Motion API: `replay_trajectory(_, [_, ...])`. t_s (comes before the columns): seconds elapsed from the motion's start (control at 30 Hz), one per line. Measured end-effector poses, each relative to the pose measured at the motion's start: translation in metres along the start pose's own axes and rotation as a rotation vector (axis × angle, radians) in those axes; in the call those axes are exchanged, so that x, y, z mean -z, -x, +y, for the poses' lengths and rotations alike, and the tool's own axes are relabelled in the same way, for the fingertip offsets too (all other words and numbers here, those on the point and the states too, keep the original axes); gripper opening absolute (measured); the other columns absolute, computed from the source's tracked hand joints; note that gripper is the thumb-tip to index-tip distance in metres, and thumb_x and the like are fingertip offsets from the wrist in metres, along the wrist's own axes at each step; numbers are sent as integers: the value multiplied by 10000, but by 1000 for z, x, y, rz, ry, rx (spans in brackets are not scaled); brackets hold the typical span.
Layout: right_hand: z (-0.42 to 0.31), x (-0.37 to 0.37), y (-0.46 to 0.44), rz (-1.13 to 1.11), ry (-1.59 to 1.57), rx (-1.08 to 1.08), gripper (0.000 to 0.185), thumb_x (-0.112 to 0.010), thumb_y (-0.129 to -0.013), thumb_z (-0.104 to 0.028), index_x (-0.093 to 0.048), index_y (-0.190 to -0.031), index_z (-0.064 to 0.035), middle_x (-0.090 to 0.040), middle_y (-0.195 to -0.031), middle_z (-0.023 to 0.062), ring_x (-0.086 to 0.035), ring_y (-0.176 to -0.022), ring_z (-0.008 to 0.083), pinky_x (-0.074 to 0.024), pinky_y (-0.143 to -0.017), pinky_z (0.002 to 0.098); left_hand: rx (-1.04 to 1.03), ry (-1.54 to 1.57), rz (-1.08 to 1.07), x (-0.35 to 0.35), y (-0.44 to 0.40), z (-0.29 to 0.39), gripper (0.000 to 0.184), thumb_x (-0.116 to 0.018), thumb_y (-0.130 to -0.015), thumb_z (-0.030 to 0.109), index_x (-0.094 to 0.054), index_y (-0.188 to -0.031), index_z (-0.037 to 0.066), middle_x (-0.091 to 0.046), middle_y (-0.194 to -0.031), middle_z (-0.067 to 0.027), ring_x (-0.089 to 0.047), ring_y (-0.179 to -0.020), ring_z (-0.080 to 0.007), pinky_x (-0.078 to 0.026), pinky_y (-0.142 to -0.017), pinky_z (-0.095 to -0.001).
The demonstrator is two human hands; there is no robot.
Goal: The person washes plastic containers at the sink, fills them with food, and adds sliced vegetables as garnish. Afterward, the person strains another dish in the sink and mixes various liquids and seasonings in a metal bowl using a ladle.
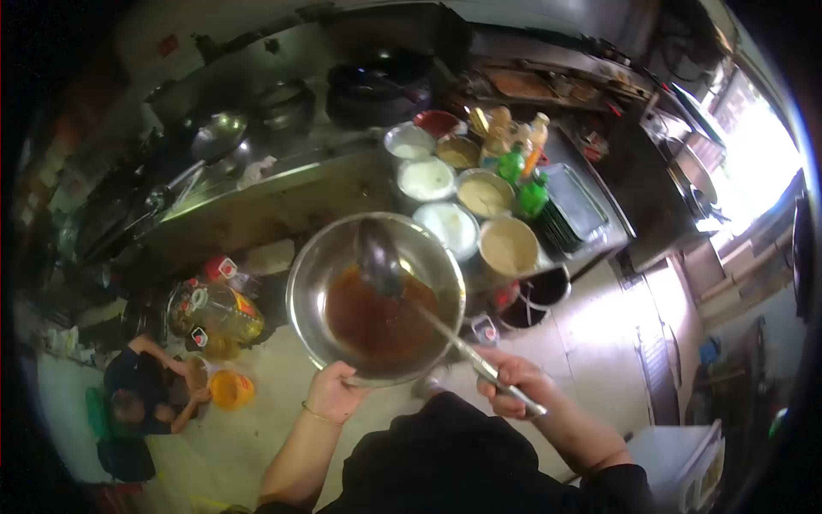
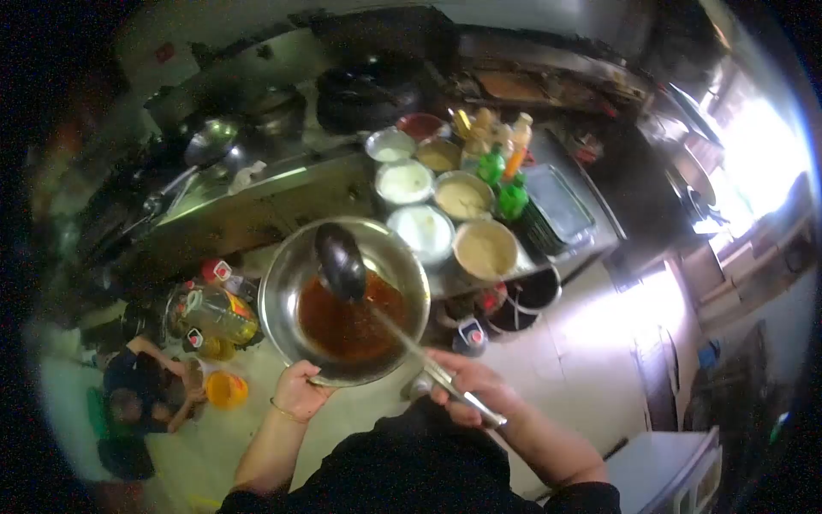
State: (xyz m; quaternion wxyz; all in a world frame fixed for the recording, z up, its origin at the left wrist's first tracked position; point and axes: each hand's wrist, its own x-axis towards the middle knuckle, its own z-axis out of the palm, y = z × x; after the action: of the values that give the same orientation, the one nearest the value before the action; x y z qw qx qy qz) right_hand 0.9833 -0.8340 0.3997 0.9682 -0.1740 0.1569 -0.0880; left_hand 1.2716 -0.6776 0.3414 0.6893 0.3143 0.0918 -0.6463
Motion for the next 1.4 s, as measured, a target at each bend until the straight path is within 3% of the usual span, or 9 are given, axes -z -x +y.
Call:
replay_trajectory(0.2, [-202,15,-142,539,1274,322,587,-559,-828,-66,-430,-1400,-73,-635,-897,119,-535,-516,95,-425,-460,246,-202,100,29,-17,-37,52,545,-440,-754,-6,-428,-1297,-53,-516,-1321,-193,-504,-1222,-361,-408,-1052,-520])
replay_trajectory(0.27, [-266,82,-206,475,1725,587,599,-559,-772,-65,-462,-1363,-53,-662,-1024,202,-661,-841,294,-512,-730,371,-250,159,55,-17,-55,66,540,-440,-753,-4,-439,-1291,-54,-540,-1298,-193,-530,-1196,-359,-419,-1047,-511])
replay_trajectory(0.3, [-286,62,-220,533,2000,489,570,-533,-778,-69,-477,-1345,-58,-634,-1123,223,-614,-1016,384,-483,-874,420,-271,193,74,-14,-63,71,538,-440,-753,-3,-445,-1288,-55,-552,-1286,-192,-542,-1183,-359,-424,-1045,-507])
replay_trajectory(0.43, [-318,23,-286,776,2504,-37,567,-513,-785,-59,-485,-1351,-79,-652,-1055,214,-648,-933,366,-516,-788,434,-226,264,82,3,-104,104,518,-443,-755,-3,-461,-1271,-54,-579,-1250,-197,-569,-1152,-349,-468,-1008,-493])
replay_trajectory(0.57, [-323,25,-332,741,2701,-198,626,-519,-795,-73,-411,-1409,-135,-673,-985,160,-665,-898,336,-536,-701,441,-174,201,98,12,-152,147,494,-450,-765,10,-466,-1254,-51,-580,-1241,-194,-577,-1140,-340,-500,-972,-485])
replay_trajectory(0.73, [-307,21,-353,863,2447,-304,572,-515,-772,-56,-509,-1339,-125,-667,-950,187,-671,-838,339,-522,-669,459,-38,74,104,36,-223,208,459,-460,-776,32,-476,-1229,-41,-598,-1202,-181,-606,-1079,-330,-523,-933,-476])
replay_trajectory(0.97, [-303,-16,-363,898,1310,-248,586,-536,-841,-60,-440,-1411,-152,-637,-852,118,-558,-490,130,-452,-427,272,198,-59,110,50,-325,272,368,-485,-769,52,-507,-1129,-19,-611,-1107,-159,-611,-1008,-319,-548,-830,-486])
replay_trajectory(1.2, [-303,-2,-355,929,808,-86,554,-550,-832,-22,-450,-1376,-36,-642,-831,71,-510,-479,77,-403,-402,209,277,-126,129,43,-383,305,345,-479,-750,17,-481,-1093,-26,-548,-1122,-176,-570,-1034,-341,-501,-910,-536])
replay_trajectory(1.4, [-281,1,-327,846,526,89,544,-533,-861,-30,-436,-1394,-82,-624,-872,87,-506,-483,82,-410,-409,208,320,-138,107,42,-398,329,319,-475,-761,17,-480,-1077,-22,-537,-1077,-169,-561,-1031,-341,-494,-917,-547])
